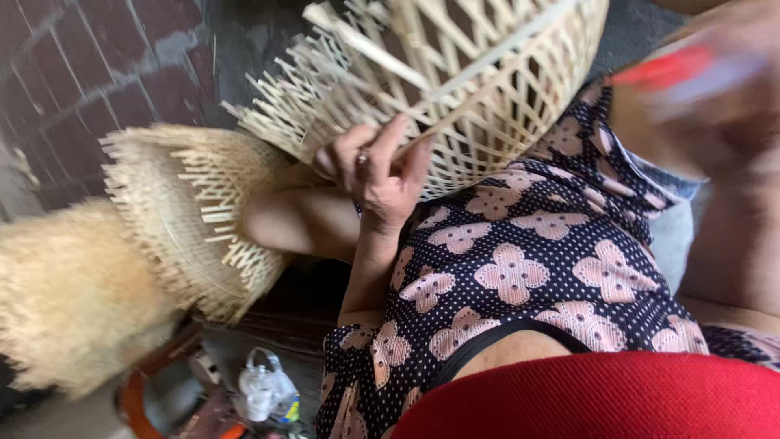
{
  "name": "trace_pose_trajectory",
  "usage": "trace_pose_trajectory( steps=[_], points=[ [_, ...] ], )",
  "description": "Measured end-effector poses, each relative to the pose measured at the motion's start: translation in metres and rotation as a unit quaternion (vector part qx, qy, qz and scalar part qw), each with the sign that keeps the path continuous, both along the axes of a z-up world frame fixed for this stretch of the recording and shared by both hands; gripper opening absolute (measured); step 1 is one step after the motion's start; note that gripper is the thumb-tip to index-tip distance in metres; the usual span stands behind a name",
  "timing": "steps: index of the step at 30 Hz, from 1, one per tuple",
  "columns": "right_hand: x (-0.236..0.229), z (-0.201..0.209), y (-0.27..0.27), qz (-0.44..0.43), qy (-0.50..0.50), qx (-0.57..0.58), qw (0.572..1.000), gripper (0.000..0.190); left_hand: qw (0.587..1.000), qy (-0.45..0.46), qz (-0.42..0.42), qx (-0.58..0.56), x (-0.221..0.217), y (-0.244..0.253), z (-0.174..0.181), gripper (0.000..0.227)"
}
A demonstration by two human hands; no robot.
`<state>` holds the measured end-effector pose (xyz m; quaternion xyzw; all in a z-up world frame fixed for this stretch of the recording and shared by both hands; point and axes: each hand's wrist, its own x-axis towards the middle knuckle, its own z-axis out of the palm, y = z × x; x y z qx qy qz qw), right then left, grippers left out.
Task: The person is weaving a bamboo basket, applying glue to joints from a bottle and weaving thin bamboo strips into the existing lattice structure.
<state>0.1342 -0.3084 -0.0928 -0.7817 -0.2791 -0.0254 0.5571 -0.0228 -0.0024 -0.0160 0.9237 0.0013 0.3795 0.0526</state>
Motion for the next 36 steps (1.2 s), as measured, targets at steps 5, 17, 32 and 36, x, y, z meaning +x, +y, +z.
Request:
trace_pose_trajectory(
  steps=[5, 17, 32, 36],
  points=[
    [-0.014, 0.068, 0.044, 0.114, -0.137, -0.032, 0.984, 0.049, 1.0, 0.015, 0.022, -0.001, -0.002, -0.004, 0.008, 0.039],
    [-0.012, 0.088, 0.071, 0.137, -0.267, -0.154, 0.941, 0.051, 0.999, 0.036, 0.017, -0.009, -0.005, -0.002, 0.015, 0.048],
    [-0.003, 0.153, 0.083, 0.195, -0.318, -0.257, 0.891, 0.036, 1.0, 0.017, 0.026, -0.001, -0.004, 0.0, 0.002, 0.049],
    [-0.001, 0.153, 0.088, 0.206, -0.272, -0.181, 0.922, 0.04, 1.0, 0.011, 0.021, 0.002, -0.004, 0.001, 0.005, 0.05]
  ],
)
